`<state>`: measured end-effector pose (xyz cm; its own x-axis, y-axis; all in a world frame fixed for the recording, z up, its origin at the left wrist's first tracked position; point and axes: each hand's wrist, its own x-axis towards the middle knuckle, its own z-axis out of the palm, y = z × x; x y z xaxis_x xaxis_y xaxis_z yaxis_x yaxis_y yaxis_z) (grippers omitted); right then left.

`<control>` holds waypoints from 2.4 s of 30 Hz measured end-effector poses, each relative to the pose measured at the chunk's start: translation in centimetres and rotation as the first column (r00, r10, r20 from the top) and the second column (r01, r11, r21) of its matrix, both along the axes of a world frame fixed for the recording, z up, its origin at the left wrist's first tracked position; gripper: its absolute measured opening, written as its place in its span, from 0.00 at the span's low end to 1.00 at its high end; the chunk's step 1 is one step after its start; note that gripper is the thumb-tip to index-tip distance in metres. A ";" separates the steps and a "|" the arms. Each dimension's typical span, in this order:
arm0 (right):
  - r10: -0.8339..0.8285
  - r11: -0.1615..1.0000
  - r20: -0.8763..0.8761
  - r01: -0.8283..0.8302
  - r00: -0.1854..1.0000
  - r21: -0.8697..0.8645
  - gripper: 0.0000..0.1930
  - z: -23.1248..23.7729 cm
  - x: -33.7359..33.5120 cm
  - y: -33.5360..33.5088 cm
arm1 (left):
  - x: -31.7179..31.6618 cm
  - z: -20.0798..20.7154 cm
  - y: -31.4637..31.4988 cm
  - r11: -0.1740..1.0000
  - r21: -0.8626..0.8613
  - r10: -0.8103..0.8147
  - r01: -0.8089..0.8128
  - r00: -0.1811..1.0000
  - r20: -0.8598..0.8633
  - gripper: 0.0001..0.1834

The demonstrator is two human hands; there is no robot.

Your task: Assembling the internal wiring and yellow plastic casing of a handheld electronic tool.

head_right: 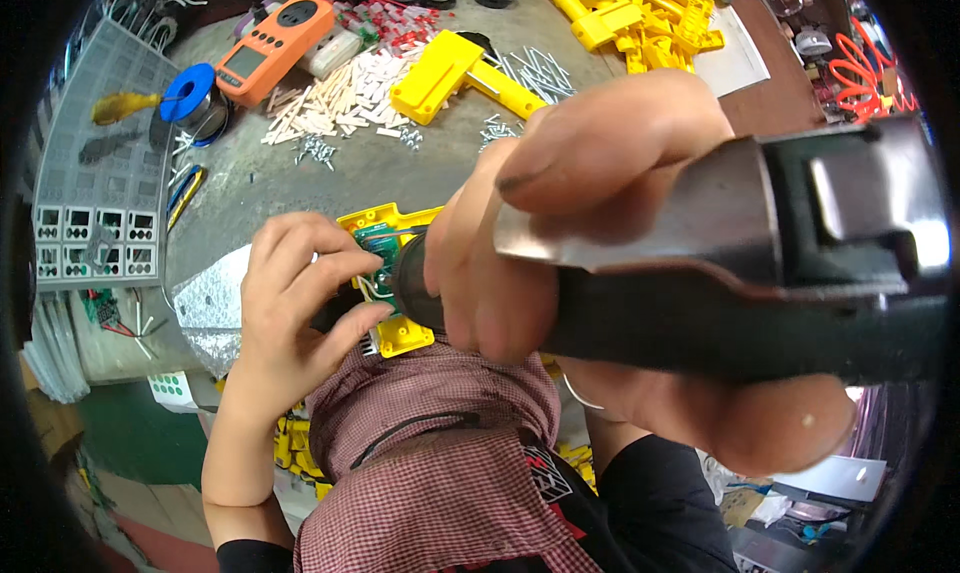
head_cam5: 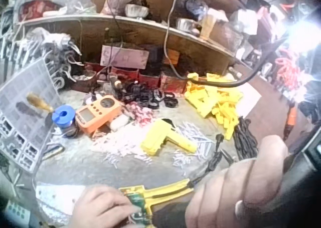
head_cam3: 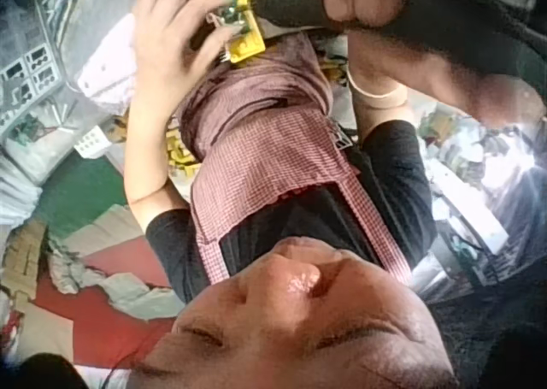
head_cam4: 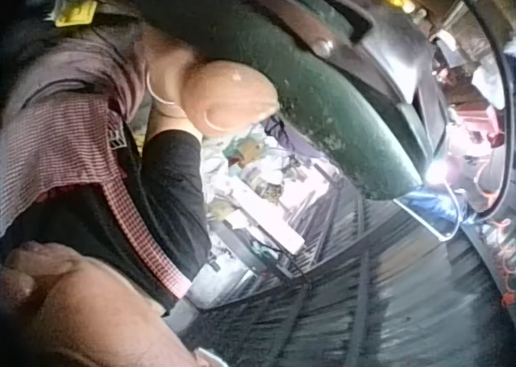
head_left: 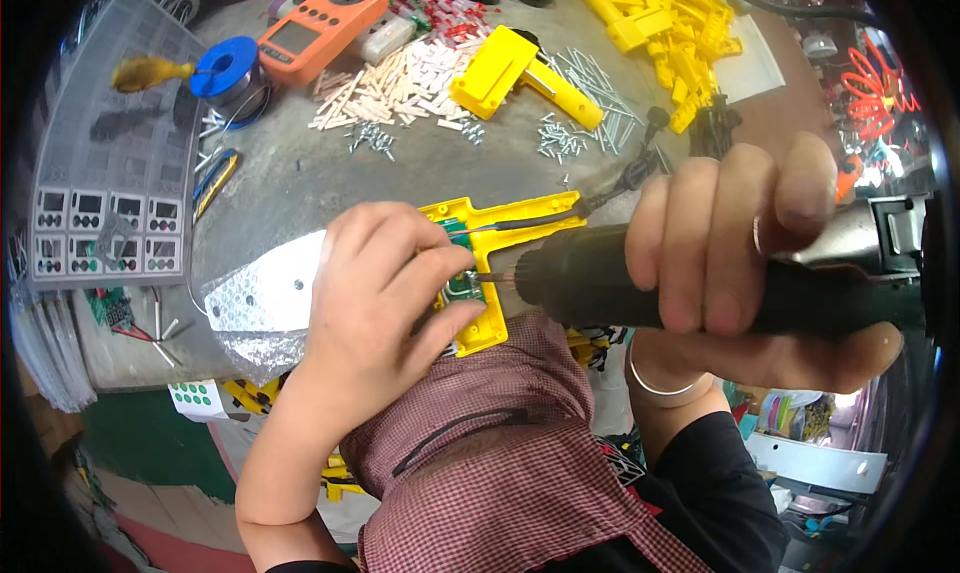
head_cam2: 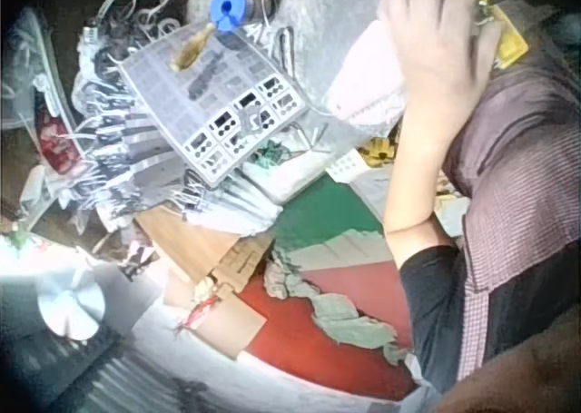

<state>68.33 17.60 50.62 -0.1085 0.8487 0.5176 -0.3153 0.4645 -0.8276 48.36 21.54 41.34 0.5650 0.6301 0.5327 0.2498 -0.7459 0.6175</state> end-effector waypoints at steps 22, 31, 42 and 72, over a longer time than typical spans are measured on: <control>-0.519 0.838 -0.703 0.126 0.486 -0.531 0.30 -11.5 2.8 -2.9 | -0.3 -1.1 -5.5 0.928 -0.304 0.110 -0.214 0.939 -0.325 0.31; -0.572 0.799 -0.690 0.113 0.444 -0.590 0.29 -12.6 2.4 -2.5 | -0.6 -2.1 -5.7 0.899 -0.370 0.125 -0.234 0.947 -0.296 0.29; -0.613 0.760 -0.649 0.115 0.450 -0.639 0.31 -12.6 2.5 -2.1 | -0.9 -3.0 -5.1 0.962 -0.193 0.136 -0.193 0.953 -0.272 0.29; -0.434 0.898 -0.725 0.186 0.535 -0.400 0.28 -9.8 7.8 -4.3 | 5.9 3.8 -5.0 0.937 0.342 0.285 0.070 0.409 -0.867 0.08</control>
<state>76.14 13.26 40.77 0.5266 0.8496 0.0298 -0.7644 0.4885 -0.4207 54.26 16.54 45.17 0.7603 0.6446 -0.0806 0.6114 -0.7519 -0.2468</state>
